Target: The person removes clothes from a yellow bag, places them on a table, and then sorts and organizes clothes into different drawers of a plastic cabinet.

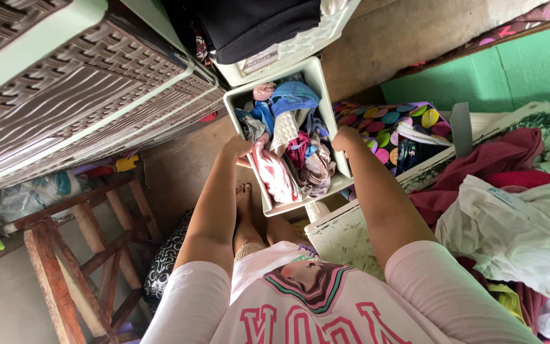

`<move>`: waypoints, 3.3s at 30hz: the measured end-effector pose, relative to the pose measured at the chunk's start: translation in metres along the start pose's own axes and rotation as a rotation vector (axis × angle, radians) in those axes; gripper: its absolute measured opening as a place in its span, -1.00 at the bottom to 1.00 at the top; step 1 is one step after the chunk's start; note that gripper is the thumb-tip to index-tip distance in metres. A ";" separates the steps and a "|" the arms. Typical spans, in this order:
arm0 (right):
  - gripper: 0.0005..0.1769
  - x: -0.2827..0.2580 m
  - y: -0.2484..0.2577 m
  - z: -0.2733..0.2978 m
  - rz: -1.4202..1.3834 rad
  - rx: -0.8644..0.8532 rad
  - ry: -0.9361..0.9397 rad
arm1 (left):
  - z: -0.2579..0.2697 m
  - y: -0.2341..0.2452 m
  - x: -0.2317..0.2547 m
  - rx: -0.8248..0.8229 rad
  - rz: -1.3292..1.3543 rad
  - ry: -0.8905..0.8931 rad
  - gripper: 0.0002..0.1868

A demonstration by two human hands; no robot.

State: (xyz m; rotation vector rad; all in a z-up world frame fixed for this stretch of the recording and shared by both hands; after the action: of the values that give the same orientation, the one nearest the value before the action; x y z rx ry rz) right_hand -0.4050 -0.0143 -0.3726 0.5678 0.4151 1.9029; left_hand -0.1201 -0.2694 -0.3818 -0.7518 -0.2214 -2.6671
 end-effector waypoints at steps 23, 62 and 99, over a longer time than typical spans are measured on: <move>-0.74 -0.003 0.104 0.027 -0.310 0.608 0.285 | -0.018 0.051 0.102 0.646 -0.541 -0.410 -0.61; 0.22 -0.183 0.101 0.006 -2.205 -0.681 0.517 | 0.045 0.012 0.108 0.126 1.661 -0.426 -0.10; -0.49 -0.418 -0.130 0.294 -1.169 -0.800 0.623 | 0.225 0.238 -0.097 0.402 1.764 -0.706 -0.49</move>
State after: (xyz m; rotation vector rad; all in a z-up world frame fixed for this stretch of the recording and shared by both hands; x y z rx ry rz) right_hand -0.0029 -0.3436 -0.2796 -0.7124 0.2340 0.8910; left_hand 0.1538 -0.4058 -0.2305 -0.9783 -0.1274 -0.6459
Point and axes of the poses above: each hand's wrist, its own z-axis away from the middle knuckle, its own y-axis out of the back of the hand, x = y × z, the point moved 9 cm from there along -z, towards the middle knuckle, and after that the axes turned 10 degrees about -y, right-handed, at the moved point
